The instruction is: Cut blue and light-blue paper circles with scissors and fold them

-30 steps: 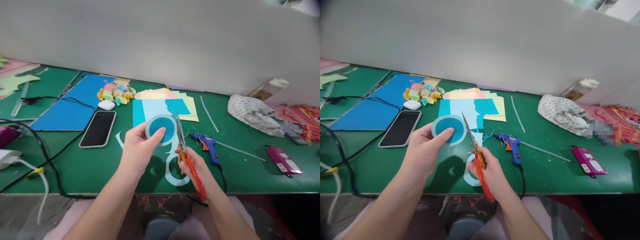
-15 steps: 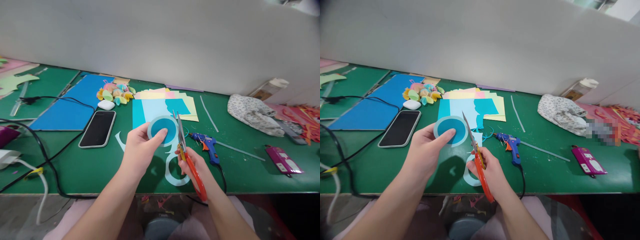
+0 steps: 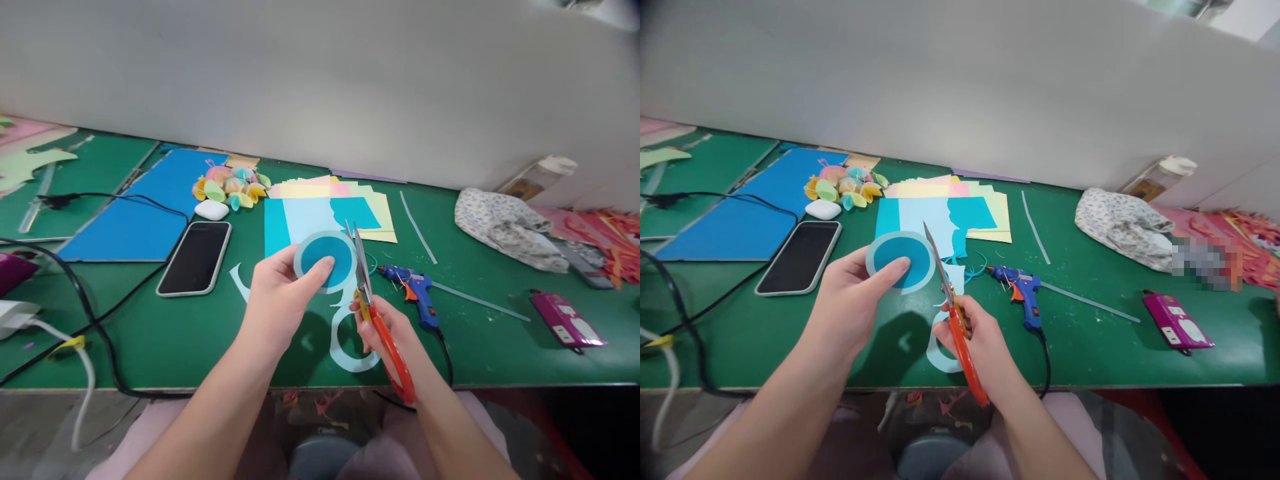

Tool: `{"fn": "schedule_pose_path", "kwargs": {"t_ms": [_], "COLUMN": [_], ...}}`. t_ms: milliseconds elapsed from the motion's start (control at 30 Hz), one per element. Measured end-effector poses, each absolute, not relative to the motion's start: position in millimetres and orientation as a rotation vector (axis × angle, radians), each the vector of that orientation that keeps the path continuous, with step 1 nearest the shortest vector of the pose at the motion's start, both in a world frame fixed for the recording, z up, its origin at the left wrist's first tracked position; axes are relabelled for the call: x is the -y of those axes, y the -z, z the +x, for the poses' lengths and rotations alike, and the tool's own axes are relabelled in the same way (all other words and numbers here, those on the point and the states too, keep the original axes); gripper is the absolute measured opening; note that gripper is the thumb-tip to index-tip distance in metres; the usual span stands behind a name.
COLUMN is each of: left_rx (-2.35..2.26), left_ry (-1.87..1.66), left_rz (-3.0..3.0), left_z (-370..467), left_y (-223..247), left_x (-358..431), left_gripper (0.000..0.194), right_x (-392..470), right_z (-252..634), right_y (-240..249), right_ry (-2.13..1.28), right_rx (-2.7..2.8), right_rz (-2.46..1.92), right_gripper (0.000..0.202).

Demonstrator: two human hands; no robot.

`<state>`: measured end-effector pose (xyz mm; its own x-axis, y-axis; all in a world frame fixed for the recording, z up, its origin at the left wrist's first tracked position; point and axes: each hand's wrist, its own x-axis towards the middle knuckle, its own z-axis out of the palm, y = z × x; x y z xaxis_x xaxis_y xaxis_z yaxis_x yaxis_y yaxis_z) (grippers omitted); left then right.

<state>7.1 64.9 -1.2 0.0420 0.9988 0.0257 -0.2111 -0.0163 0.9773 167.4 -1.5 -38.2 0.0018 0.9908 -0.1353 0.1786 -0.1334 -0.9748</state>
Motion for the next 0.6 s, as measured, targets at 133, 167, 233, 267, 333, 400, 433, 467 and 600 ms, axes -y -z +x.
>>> {"fn": "schedule_pose_path", "kwargs": {"t_ms": [133,167,233,267,333,400,433,467,600], "left_rx": [-1.013,-1.017,-1.025,-1.027,-1.03,-1.033,-1.036,-1.04,-1.075], "left_ry": [-1.276,-1.274,-1.267,-1.262,-1.25,-1.238,-1.23,-1.221,-1.185], "left_rz": [1.092,1.094,1.105,1.112,1.127,1.141,1.147,1.153,1.165], "left_z": [5.6,5.2,4.1,3.4,1.8,-0.2,-1.2,-2.1,-4.8], "left_y": [1.0,0.8,0.0,-0.7,-2.3,-3.9,-4.5,-5.0,-6.7], "left_x": [-66.5,-66.7,-67.0,-67.2,-67.5,-67.8,-68.0,-68.2,-68.8], "left_gripper": [0.018,0.018,0.017,0.017,0.017,0.018,0.019,0.02,0.023], "right_x": [1.7,1.7,1.8,1.8,1.6,1.3,1.1,1.0,1.3], "right_z": [167.8,168.1,168.8,169.3,170.4,171.6,172.2,172.7,174.2], "right_y": [38.2,38.6,39.5,39.9,40.4,40.2,40.0,39.7,38.6], "right_ry": [-1.242,-1.243,-1.244,-1.243,-1.242,-1.239,-1.241,-1.241,-1.262], "right_rx": [1.279,1.278,1.278,1.28,1.292,1.307,1.315,1.32,1.319], "right_rz": [-1.443,-1.443,-1.444,-1.446,-1.447,-1.448,-1.447,-1.448,-1.457], "right_gripper": [0.061,0.061,0.06,0.06,0.059,0.058,0.058,0.058,0.059]}}
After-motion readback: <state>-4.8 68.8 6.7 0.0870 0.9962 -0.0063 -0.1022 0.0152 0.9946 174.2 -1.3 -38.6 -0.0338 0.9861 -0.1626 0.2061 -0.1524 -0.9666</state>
